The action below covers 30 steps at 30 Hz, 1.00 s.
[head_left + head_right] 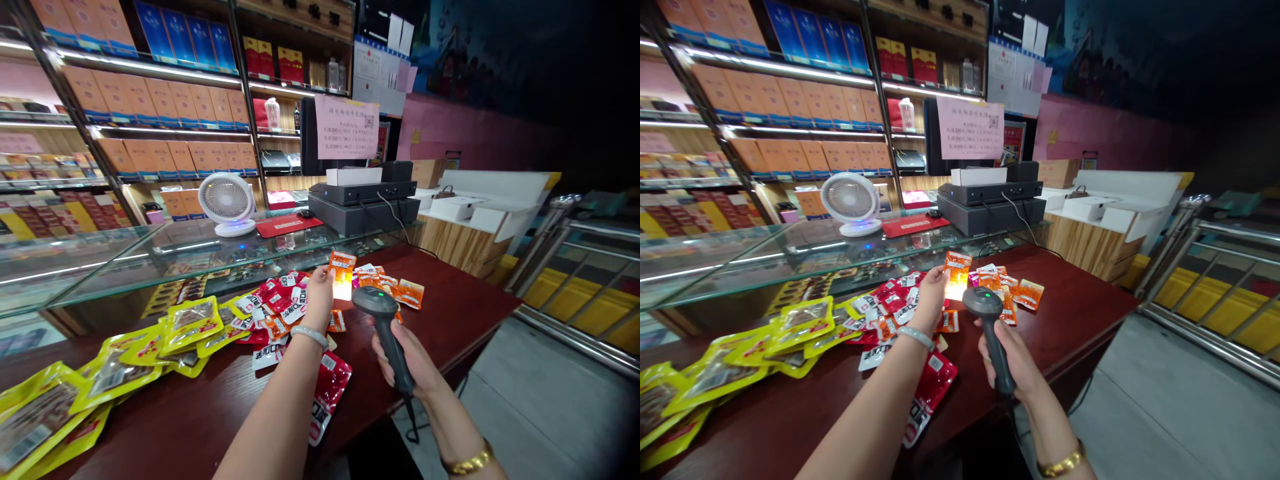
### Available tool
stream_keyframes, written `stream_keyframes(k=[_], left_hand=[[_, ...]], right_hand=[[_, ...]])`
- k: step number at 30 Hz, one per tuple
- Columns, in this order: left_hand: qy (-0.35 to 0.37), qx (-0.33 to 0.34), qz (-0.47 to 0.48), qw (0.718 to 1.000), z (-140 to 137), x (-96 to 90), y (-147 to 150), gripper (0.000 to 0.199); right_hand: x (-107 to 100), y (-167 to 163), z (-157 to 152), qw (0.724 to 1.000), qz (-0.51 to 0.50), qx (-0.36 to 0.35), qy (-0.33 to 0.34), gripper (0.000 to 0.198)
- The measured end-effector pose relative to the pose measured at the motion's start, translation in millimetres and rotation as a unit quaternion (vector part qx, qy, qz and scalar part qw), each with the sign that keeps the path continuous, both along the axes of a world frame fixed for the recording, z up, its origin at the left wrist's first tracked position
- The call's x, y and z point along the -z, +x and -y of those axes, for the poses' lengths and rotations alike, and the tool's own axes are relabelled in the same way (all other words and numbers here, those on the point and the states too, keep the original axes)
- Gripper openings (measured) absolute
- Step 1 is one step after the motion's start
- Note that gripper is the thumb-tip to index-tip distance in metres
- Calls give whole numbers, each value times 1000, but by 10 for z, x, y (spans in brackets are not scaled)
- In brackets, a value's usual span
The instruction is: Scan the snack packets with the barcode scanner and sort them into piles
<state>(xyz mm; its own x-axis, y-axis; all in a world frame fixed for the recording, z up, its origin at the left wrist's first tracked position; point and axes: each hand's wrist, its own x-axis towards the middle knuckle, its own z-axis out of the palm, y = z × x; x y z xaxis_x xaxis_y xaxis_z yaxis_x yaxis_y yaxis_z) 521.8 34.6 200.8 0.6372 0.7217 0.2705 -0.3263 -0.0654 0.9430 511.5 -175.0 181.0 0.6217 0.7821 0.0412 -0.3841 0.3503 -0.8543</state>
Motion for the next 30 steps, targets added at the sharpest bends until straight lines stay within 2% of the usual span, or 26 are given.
stream_keyframes(k=[4,7,10,12,14,17,21,23,27,30], left_hand=[[-16,18,-5,1000,1,-4,2,30],[9,54,-30,998,64,-3,15,35],[77,150,-69,983,152,7,36,45],[166,153,-119,967,176,-14,26,53],[279,100,-186,937,144,-86,-27,53],[409,7,-293,865,-3,-263,-193,42],[477,-112,-457,742,-285,-403,-441,35],[469,-121,-525,699,-407,-388,-513,34],[438,-90,-570,689,-520,-314,-541,38],[475,-123,-554,672,-490,-301,-522,38]], right_hand=[[2,-3,-5,1000,-7,7,1,47],[13,-2,-11,1000,-14,11,8,47],[34,8,-12,1000,-15,9,9,47],[50,20,-6,1000,-14,4,8,48],[63,29,2,1000,-15,2,8,47],[70,30,12,1000,-16,3,8,45],[71,19,16,1000,-8,6,13,43],[75,19,18,1000,-3,8,13,42],[87,29,20,1000,1,8,6,40],[89,31,12,1000,1,8,5,40]])
